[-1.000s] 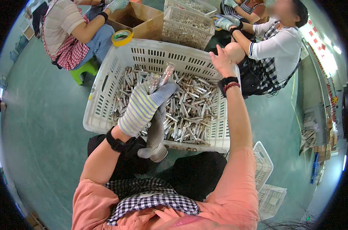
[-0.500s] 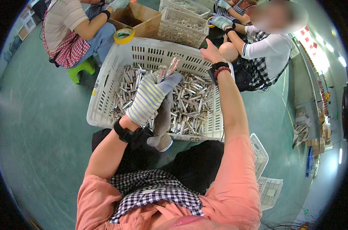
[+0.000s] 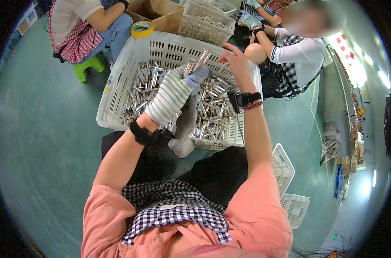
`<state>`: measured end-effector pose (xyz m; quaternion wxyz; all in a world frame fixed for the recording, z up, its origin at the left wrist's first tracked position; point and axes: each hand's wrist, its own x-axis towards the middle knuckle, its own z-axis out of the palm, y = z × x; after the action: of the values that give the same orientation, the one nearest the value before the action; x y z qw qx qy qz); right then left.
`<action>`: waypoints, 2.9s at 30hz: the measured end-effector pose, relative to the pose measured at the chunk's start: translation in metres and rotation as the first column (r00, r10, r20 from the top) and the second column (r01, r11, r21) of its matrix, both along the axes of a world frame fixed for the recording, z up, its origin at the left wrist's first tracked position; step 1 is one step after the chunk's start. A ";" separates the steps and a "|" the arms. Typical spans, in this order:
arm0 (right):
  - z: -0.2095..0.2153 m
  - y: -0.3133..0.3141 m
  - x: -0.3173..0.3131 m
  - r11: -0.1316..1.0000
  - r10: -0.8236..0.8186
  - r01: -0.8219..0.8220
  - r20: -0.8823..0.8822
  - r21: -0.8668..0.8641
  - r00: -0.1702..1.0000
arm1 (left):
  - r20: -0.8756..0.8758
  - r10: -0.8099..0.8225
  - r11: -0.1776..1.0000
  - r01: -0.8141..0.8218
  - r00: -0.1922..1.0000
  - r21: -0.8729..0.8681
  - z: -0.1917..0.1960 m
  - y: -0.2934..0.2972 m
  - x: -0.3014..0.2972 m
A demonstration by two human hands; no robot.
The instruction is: Sorting and inspecting small metal components in a factory.
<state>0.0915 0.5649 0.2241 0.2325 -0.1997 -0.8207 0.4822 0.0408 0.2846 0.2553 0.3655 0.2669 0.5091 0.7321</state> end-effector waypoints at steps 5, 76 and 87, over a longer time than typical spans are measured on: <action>0.057 -0.094 0.031 0.830 0.192 -0.348 -0.364 -0.435 0.911 | 0.030 -0.027 0.999 0.026 0.999 0.021 0.001 -0.004 0.000; 0.059 -0.156 0.047 0.845 0.348 -0.513 -0.572 -0.151 0.743 | -0.027 0.032 0.991 -0.028 0.999 0.129 -0.001 -0.004 0.032; 0.044 -0.179 0.037 0.949 0.270 -0.315 -0.463 -0.022 0.844 | -0.214 0.320 0.930 -0.263 0.923 0.255 -0.021 0.002 0.015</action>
<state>0.1290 0.3856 0.2677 0.3315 0.0350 -0.7398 0.5845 0.0562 0.2863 0.2346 0.1522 0.3176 0.5007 0.7907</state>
